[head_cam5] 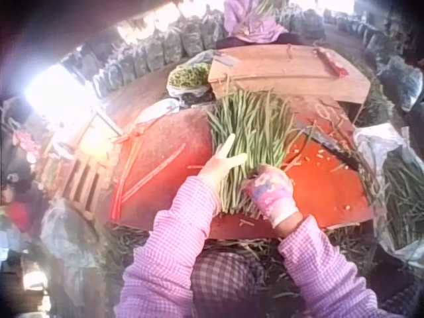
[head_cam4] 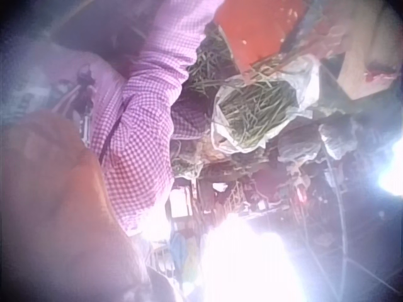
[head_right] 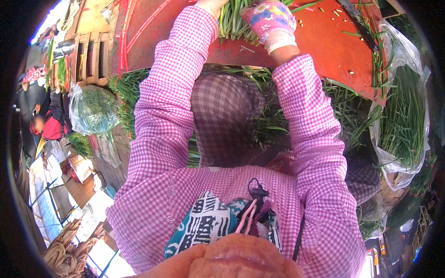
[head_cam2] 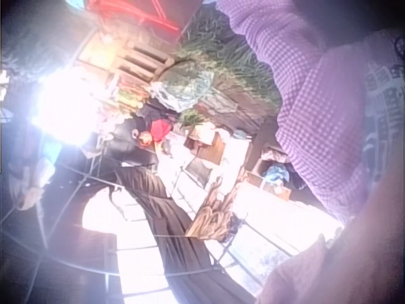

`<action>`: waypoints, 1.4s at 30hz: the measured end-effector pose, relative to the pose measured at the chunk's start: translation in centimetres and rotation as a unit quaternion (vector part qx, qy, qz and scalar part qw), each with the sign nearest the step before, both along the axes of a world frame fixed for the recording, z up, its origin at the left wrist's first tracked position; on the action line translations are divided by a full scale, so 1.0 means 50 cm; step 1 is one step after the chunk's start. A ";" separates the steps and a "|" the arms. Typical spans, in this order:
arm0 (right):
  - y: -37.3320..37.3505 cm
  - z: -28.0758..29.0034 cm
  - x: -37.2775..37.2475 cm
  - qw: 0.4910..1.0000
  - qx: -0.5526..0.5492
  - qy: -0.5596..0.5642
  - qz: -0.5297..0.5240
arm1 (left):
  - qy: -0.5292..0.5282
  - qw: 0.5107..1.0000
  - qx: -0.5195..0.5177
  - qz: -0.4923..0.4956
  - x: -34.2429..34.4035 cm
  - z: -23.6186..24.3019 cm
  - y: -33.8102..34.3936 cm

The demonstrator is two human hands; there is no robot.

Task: The person gathers green leafy vegetables, aligns them into a neat bunch, and ties them with a red rubber band. The person repeats this process to create multiple tied bundles.

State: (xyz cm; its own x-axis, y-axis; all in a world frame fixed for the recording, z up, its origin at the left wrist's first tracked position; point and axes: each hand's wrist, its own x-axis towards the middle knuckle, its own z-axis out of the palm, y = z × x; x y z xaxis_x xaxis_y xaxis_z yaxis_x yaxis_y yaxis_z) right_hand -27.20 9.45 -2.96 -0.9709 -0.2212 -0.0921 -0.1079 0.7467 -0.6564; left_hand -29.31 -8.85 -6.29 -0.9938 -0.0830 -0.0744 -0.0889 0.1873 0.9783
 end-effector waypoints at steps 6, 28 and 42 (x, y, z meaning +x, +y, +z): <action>-0.009 -0.019 -0.004 0.998 0.009 0.070 -0.002 | 0.006 0.999 0.030 0.029 0.012 0.000 0.009; -0.013 0.032 0.016 0.996 0.075 0.057 0.004 | 0.014 0.995 -0.062 0.079 0.028 -0.003 0.020; -0.030 -0.002 0.012 0.997 -0.040 0.062 -0.010 | 0.077 0.997 -0.006 0.030 0.009 -0.040 -0.004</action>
State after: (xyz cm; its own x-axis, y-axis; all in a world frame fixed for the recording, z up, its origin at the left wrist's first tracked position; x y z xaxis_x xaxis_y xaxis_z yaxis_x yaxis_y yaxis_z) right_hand -26.62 7.96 -3.04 -0.9779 -0.2040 0.0452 -0.1772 0.6950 -0.6968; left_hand -28.87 -9.04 -8.31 -0.9865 -0.1431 0.0796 0.0503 0.1979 0.9789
